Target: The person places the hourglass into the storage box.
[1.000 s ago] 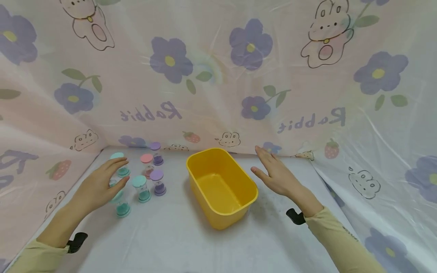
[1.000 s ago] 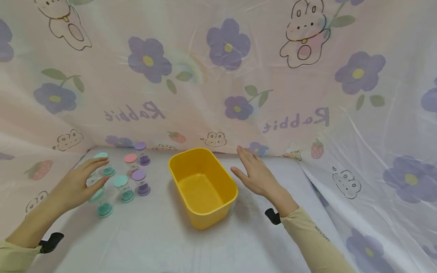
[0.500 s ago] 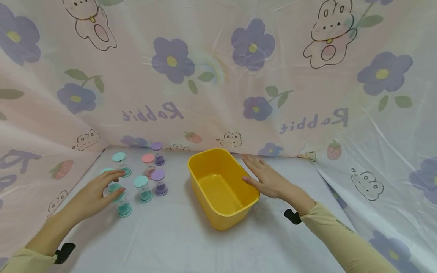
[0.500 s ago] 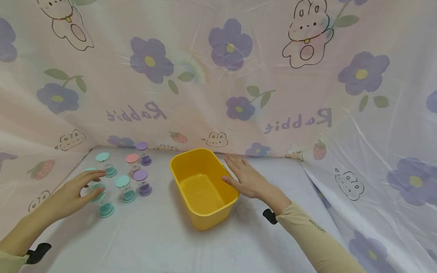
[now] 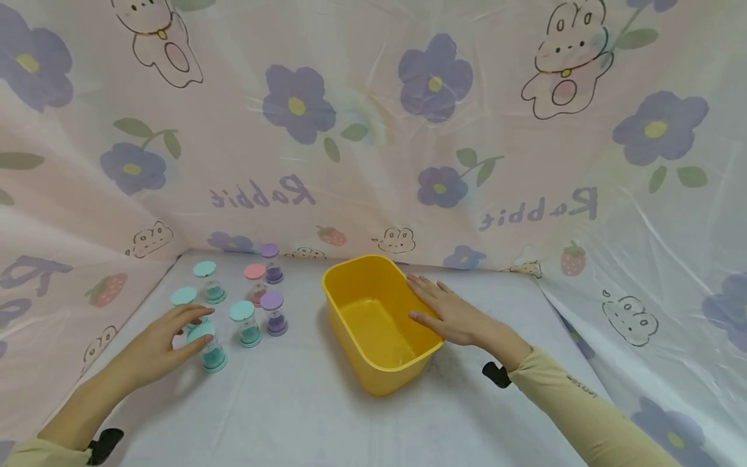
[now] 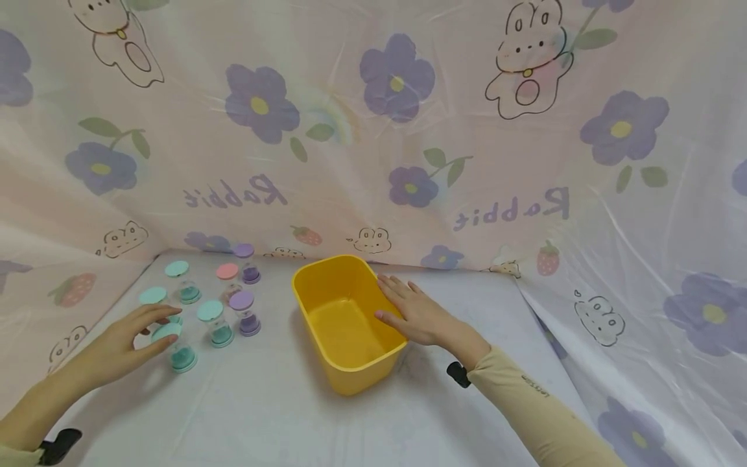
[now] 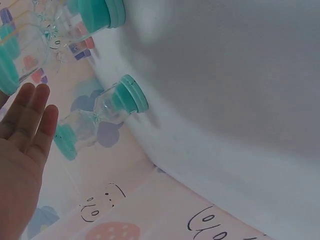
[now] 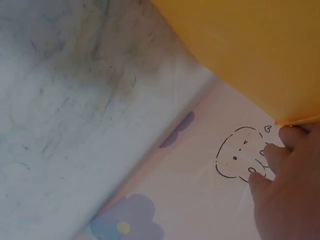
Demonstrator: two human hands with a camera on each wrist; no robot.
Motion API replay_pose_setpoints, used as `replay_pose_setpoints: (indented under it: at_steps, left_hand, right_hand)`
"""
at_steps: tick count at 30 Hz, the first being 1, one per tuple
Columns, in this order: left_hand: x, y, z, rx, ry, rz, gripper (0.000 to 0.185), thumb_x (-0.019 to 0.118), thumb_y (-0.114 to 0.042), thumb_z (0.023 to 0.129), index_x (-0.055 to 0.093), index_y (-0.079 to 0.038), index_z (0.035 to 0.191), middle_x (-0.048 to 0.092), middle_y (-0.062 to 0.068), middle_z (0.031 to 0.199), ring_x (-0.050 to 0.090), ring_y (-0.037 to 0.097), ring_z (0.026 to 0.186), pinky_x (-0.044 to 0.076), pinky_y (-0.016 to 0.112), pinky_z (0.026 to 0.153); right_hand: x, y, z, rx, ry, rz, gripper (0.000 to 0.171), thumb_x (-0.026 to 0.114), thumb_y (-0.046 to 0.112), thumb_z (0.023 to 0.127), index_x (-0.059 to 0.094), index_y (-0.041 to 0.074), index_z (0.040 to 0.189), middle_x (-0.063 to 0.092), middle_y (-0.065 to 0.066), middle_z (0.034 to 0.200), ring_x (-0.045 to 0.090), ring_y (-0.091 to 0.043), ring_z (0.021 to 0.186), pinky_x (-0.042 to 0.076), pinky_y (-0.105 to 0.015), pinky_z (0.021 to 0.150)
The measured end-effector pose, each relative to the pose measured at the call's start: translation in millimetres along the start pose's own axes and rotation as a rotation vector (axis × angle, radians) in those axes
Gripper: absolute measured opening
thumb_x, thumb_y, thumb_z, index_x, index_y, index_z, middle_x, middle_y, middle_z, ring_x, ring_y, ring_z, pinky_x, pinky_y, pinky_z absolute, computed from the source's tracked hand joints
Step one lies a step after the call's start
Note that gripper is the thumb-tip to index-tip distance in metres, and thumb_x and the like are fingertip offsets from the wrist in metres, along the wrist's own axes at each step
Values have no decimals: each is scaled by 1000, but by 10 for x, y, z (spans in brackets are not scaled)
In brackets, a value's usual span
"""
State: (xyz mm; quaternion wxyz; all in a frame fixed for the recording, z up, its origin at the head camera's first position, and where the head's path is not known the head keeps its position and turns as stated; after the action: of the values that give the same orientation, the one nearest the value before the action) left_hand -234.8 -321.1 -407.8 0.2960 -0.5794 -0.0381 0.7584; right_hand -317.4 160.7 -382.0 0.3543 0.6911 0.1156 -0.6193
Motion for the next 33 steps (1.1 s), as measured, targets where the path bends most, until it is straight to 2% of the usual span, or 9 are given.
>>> replay_pose_setpoints:
  at_steps: [5,10,16,22,33]
  left_hand:
    - [-11,-11,-40,49,-74,20,44,80,-24,93,65,-14,134,64,5,132,58,10,104,56,30,80]
    - [-8,-21,-73,91,-126,-3,42,84,-19,89,69,-16,129,66,2,125,54,0,103,53,22,75]
    - [26,-52,-104,104,-141,-36,44,85,-16,88,70,-14,129,66,-1,122,54,-1,102,50,18,75]
    - [38,-53,-129,101,-167,-28,46,87,-15,85,71,-11,128,66,0,121,54,-1,96,48,15,73]
    - [49,-78,-123,123,-203,-8,47,90,-11,80,72,-8,124,66,-1,116,54,0,87,49,17,69]
  right_hand:
    - [14,3,16,-5,8,1,77,48,50,108,18,10,167,15,-9,174,15,-32,159,6,-58,128]
    - [23,8,24,-11,8,14,77,47,50,109,16,9,167,13,-9,174,15,-32,159,5,-59,128]
    - [44,-4,-9,-4,4,32,78,47,50,109,15,9,167,13,-11,174,15,-31,159,5,-59,128]
    - [59,-3,-2,-4,3,24,78,48,51,109,15,10,167,12,-9,174,15,-31,159,5,-59,128]
    - [70,-24,-7,6,3,22,79,47,51,109,14,11,167,12,-10,174,15,-31,159,5,-58,128]
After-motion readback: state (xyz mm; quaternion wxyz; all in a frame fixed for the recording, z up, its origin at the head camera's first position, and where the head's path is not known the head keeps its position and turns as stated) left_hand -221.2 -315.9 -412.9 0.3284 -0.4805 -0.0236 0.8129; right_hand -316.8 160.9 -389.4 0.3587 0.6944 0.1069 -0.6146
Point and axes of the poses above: each hand's wrist, its own z-axis towards the middle knuckle, its own x-axis out of the palm, y = z × x, the point moved 7 cm from there along z, towards the middle knuckle
